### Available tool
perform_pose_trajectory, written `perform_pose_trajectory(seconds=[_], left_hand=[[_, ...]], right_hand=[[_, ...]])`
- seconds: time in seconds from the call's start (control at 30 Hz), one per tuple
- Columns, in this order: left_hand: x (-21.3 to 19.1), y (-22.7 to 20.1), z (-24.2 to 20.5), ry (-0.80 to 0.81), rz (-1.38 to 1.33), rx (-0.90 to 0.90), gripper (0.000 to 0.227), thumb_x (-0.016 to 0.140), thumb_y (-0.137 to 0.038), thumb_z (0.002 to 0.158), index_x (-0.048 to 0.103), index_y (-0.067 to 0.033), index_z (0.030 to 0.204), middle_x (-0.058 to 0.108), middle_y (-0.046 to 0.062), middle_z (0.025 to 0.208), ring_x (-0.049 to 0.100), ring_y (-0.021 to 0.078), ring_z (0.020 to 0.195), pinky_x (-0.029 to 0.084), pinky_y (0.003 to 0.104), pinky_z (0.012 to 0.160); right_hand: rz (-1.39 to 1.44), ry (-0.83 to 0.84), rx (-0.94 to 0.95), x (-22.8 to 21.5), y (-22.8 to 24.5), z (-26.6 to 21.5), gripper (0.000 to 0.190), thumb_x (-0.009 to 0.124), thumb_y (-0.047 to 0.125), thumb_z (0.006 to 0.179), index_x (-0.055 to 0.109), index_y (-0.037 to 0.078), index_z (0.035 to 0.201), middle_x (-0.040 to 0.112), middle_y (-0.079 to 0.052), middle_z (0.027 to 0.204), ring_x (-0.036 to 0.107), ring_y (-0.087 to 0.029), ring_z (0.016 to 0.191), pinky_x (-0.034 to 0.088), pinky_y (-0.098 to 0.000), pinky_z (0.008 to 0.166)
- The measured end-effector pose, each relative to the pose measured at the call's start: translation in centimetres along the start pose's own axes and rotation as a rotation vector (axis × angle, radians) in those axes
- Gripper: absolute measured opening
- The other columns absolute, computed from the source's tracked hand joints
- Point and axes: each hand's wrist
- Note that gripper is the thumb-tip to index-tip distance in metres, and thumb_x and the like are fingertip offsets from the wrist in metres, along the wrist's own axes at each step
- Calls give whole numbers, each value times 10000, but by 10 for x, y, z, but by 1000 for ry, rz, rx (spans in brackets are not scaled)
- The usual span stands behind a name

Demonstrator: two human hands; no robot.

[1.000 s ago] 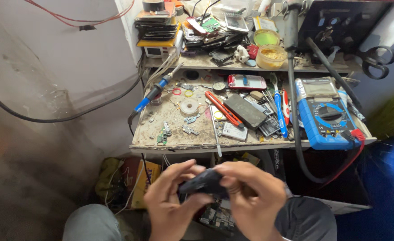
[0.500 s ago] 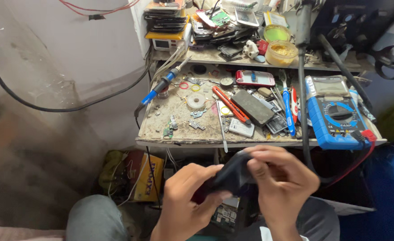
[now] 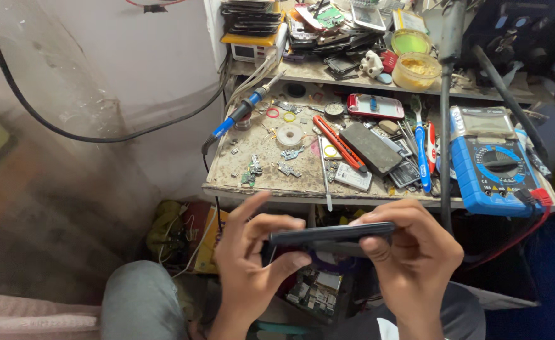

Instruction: The person disassembles a smartphone by removing the back cover and battery. They then use a screwdriver to remove screws from the internal frame and a soldering iron to work on the circuit board. Finally, they use a multimeter to test electrical connections on the board.

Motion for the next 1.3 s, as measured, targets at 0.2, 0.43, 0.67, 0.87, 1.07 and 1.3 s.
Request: perform_pose_trajectory(seconds=[0.2, 0.43, 0.67, 0.87, 1.07, 1.3], left_hand=[[-7, 17, -12, -125, 131, -89, 309, 885, -17, 802, 726, 58, 1055, 761, 111, 905, 698, 118, 823, 554, 260, 700], [-9, 1, -5, -4, 202, 10, 348, 875, -38, 799, 704, 32, 1094, 759, 86, 922, 721, 97, 837, 567, 232, 730], [-21, -21, 6, 458, 202, 52, 290, 883, -123, 851, 642, -13, 971, 740, 82, 1034, 758, 123, 987, 604, 271, 869], [-30, 13, -19, 635, -475, -711, 684, 943, -445, 766, 532, -68, 1162, 608, 82, 1233, 677, 157, 1104, 549, 310, 985], [-66, 74, -71, 385, -371, -676, 808, 877, -366, 717, 496, -78, 1369, 611, 67, 1055, 628, 147, 914, 513, 292, 767], [-117, 214, -79, 115, 614, -970, 587, 686, -455, 863, 618, -5, 1234, 667, 167, 903, 628, 266, 746, 507, 422, 697]], right_hand=[[-229, 378, 265, -5, 0, 16, 265, 844, -12, 740, 699, -35, 960, 726, -84, 837, 685, -122, 826, 565, -261, 738], [-326, 281, 42, 1, 7, 10, 331, 893, 54, 737, 740, -20, 1021, 766, -86, 918, 728, -154, 826, 561, -280, 749], [96, 186, -86, -4, 11, -2, 285, 862, 58, 829, 708, -9, 1060, 736, -117, 923, 723, -186, 842, 578, -270, 759], [16, 742, -175, -10, 14, 14, 351, 792, -48, 705, 762, 53, 1040, 768, -97, 965, 766, -255, 948, 635, -325, 815], [-202, 711, -235, 10, 0, 20, 382, 812, 11, 762, 742, 25, 1138, 766, -135, 1101, 726, -320, 1097, 595, -389, 942], [210, 594, -280, -94, 12, 18, 294, 674, 227, 983, 672, 130, 1262, 738, -127, 1065, 769, -276, 913, 601, -459, 865]])
Point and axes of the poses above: each hand's wrist, its own z-axis towards the middle knuckle, its own x-axis out of the palm, y = z × x
